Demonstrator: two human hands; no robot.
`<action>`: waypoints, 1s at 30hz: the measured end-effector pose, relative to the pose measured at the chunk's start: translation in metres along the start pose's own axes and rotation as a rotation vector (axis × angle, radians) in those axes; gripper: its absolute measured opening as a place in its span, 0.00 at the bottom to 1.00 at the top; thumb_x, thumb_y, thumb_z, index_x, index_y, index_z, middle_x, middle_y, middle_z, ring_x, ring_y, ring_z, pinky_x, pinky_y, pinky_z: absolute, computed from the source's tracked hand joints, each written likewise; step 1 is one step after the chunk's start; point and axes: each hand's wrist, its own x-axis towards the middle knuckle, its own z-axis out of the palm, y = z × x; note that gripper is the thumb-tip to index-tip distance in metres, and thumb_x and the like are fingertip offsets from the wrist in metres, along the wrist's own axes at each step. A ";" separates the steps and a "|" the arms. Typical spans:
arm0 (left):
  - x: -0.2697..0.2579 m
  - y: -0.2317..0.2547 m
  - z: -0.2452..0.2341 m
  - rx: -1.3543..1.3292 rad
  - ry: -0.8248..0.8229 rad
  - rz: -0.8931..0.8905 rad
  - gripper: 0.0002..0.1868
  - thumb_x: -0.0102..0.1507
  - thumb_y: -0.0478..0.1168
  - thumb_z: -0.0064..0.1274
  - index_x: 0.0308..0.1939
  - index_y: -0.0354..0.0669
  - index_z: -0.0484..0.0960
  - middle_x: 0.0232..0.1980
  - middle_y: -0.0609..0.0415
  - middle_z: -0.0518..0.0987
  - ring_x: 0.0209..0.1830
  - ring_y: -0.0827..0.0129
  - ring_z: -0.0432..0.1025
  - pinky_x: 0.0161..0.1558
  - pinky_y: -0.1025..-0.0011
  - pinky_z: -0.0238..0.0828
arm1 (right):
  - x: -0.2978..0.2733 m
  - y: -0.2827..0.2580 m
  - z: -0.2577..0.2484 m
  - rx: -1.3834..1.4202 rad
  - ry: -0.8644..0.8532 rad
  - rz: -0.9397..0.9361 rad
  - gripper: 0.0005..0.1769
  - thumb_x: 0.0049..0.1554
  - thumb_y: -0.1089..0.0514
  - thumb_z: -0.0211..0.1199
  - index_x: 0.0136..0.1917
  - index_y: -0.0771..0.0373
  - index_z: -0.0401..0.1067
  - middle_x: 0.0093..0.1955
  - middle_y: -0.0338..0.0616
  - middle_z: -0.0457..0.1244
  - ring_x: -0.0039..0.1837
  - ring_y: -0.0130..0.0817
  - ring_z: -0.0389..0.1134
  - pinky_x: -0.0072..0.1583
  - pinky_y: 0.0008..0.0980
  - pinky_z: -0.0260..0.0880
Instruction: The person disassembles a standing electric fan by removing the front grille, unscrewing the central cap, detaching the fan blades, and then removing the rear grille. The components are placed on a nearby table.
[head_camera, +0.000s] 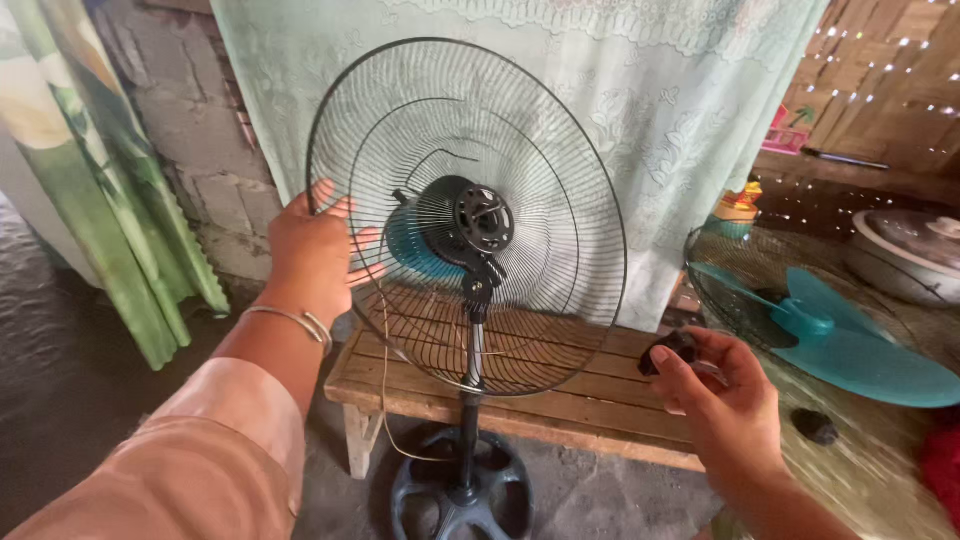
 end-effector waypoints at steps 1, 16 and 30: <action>0.001 -0.002 -0.004 -0.047 -0.022 -0.022 0.23 0.67 0.35 0.40 0.66 0.58 0.68 0.62 0.60 0.75 0.50 0.56 0.77 0.46 0.39 0.78 | -0.002 0.000 -0.002 -0.023 0.009 0.011 0.25 0.54 0.57 0.70 0.63 0.66 0.70 0.48 0.42 0.69 0.45 0.28 0.70 0.44 0.28 0.70; -0.054 0.019 0.016 -0.241 -0.109 -0.048 0.24 0.65 0.37 0.49 0.65 0.58 0.69 0.58 0.60 0.78 0.50 0.59 0.78 0.44 0.46 0.82 | -0.019 0.022 -0.006 0.059 0.027 0.132 0.22 0.57 0.56 0.67 0.62 0.64 0.69 0.48 0.40 0.67 0.45 0.29 0.70 0.43 0.29 0.68; -0.087 0.003 0.136 -0.247 -0.220 -0.148 0.35 0.54 0.29 0.40 0.67 0.55 0.66 0.60 0.60 0.76 0.49 0.60 0.76 0.45 0.41 0.78 | 0.030 0.048 -0.107 0.422 0.235 0.485 0.12 0.62 0.50 0.57 0.55 0.58 0.68 0.50 0.42 0.66 0.49 0.38 0.67 0.48 0.39 0.66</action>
